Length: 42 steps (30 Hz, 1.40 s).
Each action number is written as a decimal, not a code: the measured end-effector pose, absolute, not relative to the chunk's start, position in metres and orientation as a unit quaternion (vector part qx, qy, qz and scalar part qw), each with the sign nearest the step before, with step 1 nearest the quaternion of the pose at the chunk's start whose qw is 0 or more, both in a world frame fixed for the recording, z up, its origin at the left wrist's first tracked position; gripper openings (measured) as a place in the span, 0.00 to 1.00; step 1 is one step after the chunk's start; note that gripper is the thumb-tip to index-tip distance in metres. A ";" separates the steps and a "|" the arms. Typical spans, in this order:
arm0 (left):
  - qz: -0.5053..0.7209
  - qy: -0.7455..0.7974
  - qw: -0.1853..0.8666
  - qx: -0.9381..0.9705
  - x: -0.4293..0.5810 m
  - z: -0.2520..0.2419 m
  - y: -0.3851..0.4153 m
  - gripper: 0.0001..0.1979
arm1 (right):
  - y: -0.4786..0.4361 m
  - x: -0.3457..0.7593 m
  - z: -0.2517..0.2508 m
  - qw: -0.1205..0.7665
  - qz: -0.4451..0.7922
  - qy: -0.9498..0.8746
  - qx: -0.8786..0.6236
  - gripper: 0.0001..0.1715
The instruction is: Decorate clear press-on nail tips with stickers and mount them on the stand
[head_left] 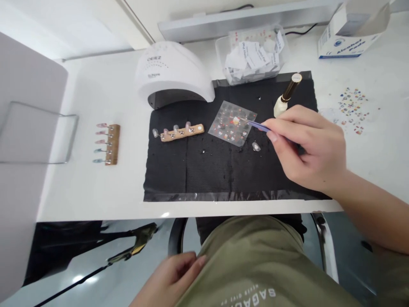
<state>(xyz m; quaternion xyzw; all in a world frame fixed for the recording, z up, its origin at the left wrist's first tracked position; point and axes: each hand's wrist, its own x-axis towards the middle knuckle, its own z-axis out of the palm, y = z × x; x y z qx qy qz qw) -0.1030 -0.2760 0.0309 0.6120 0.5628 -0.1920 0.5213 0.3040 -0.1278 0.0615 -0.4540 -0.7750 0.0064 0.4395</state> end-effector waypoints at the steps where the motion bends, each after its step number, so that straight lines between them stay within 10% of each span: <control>1: -0.155 0.556 0.502 0.644 -0.094 0.039 -0.264 0.33 | -0.128 0.304 0.062 0.438 0.007 -0.776 -0.453 0.16; 9: 0.156 0.417 0.313 0.839 0.006 0.059 -0.146 0.06 | -0.127 0.306 0.064 0.431 0.007 -0.778 -0.458 0.18; 42: 0.233 0.413 0.393 0.788 0.076 0.039 -0.068 0.04 | -0.129 0.306 0.064 0.397 0.016 -0.795 -0.459 0.16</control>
